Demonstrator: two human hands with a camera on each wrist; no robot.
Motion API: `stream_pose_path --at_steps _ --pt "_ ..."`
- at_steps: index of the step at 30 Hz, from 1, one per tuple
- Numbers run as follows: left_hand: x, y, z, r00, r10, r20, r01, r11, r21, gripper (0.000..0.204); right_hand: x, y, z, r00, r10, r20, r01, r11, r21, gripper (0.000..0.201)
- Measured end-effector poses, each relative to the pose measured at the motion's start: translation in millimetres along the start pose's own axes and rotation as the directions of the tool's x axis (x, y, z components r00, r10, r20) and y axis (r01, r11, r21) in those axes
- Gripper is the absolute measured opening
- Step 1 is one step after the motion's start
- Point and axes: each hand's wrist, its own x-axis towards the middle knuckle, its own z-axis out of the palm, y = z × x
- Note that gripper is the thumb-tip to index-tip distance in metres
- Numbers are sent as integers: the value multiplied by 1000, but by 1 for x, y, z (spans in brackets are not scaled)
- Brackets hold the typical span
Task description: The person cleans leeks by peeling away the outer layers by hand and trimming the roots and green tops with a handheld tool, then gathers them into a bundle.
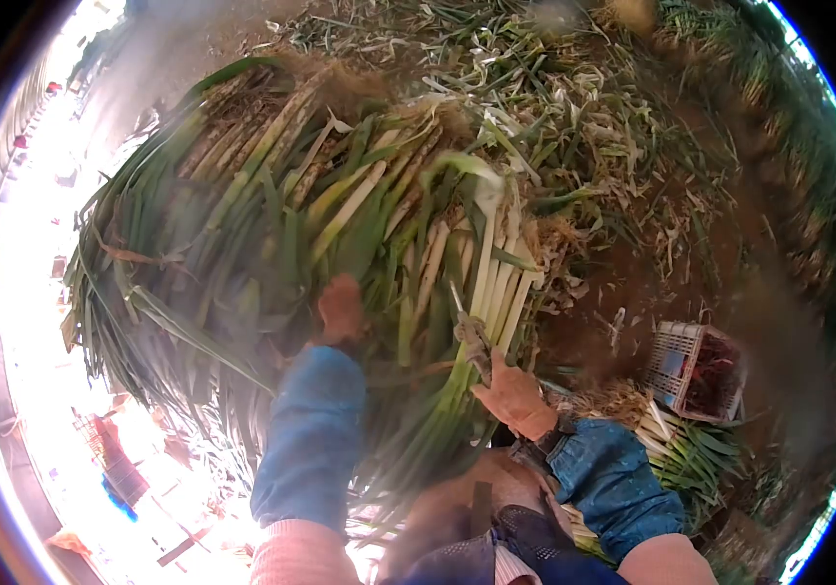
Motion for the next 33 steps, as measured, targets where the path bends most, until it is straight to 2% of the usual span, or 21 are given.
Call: stream_pose_path --at_steps 1,4,6,10,13,16,17,18,21,24,25,27,30,33 --pt "-8 7 -12 994 37 104 -25 993 -113 14 0 -7 -4 1000 5 8 -5 1000 26 60" --pt "-49 40 -8 998 61 14 -54 952 -302 11 -2 -26 -12 999 -7 40 2 992 126 60" --pt "-72 49 -9 992 124 32 -109 949 -296 10 -7 -34 -13 996 -48 71 32 978 208 57" --pt "-101 59 -2 981 188 41 -156 901 -404 9 4 -35 5 990 -143 10 139 978 158 59" --pt "-94 48 -35 917 395 58 -348 861 -370 14 35 -23 15 993 -114 -4 114 990 80 60" --pt "-40 36 -72 927 242 287 -175 955 -239 21 53 0 8 999 -39 20 39 999 5 63" --pt "-14 23 -45 967 256 18 -248 950 -188 25 48 -1 2 999 -12 35 12 1000 6 63" --pt "11 10 -16 931 270 -247 -306 944 -121 29 43 -3 2 998 19 55 -19 1000 4 64" --pt "67 18 -18 960 79 -269 -173 922 -347 36 30 2 8 1000 -19 13 19 1000 21 65" --pt "78 27 7 1000 31 3 -30 981 -190 41 23 8 15 1000 0 0 0 1000 21 62" --pt "81 31 16 999 25 29 -19 982 -186 42 22 9 15 1000 11 -5 -11 997 74 62" --pt "71 36 -2 996 7 92 7 987 -159 43 19 10 17 1000 15 3 -15 996 87 63" --pt "61 40 -25 923 -46 381 145 962 -233 47 12 -3 9 1000 7 21 -10 992 124 63" --pt "41 39 -25 918 -39 394 143 960 -239 51 0 -15 7 999 13 40 -20 981 195 66"
